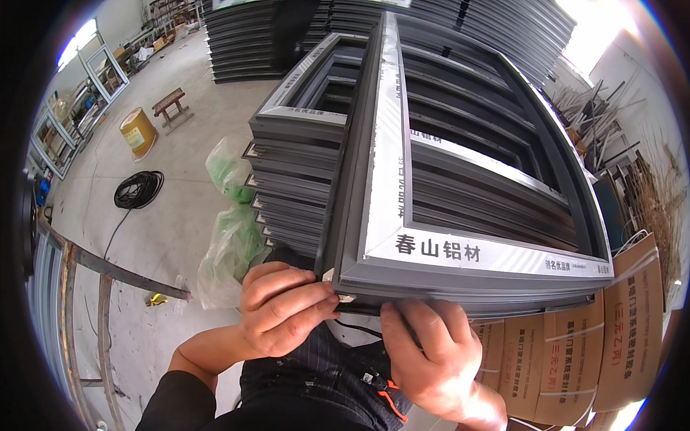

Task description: The person inserts a rubber seal into the channel of an aluminum window frame by hand and trims it using a pair of snips.

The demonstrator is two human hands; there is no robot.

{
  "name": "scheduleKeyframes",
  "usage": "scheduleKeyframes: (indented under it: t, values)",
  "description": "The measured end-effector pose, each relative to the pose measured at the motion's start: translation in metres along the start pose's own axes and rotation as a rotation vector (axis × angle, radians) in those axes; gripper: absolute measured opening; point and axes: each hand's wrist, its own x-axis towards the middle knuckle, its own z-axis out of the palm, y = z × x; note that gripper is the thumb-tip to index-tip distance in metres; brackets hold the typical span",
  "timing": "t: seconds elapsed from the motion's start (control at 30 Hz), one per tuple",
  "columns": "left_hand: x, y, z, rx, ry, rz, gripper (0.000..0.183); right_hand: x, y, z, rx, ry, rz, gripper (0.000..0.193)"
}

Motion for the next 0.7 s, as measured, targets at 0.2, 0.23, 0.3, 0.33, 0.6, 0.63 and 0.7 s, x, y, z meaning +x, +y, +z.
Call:
scheduleKeyframes:
  t: [0.2,0.23,0.3,0.33,0.6,0.63,0.7]
  values:
    - [0.001,0.014,0.003,0.066,0.06,-0.012,0.04,0.004,0.0,0.003,-0.001,0.028,-0.042,0.034]
    - [0.001,0.021,0.005,0.112,0.053,0.01,0.035,0.004,-0.001,0.005,0.004,0.035,-0.039,0.033]
    - [0.002,0.024,0.019,0.133,0.08,-0.003,0.03,0.005,-0.002,0.006,0.006,0.042,-0.04,0.032]
    - [0.002,0.023,0.019,0.119,0.093,-0.007,0.029,0.004,-0.003,0.006,0.006,0.039,-0.032,0.032]
    - [0.005,0.0,0.012,0.067,0.041,0.036,0.024,-0.012,-0.004,0.015,0.052,0.093,0.064,0.043]
    - [0.002,-0.005,0.008,0.085,0.027,0.013,0.026,-0.018,-0.003,0.018,0.061,0.13,0.07,0.046]
    - [-0.003,-0.022,0.005,0.147,0.041,0.01,0.026,-0.031,0.002,0.026,0.077,0.184,0.125,0.047]
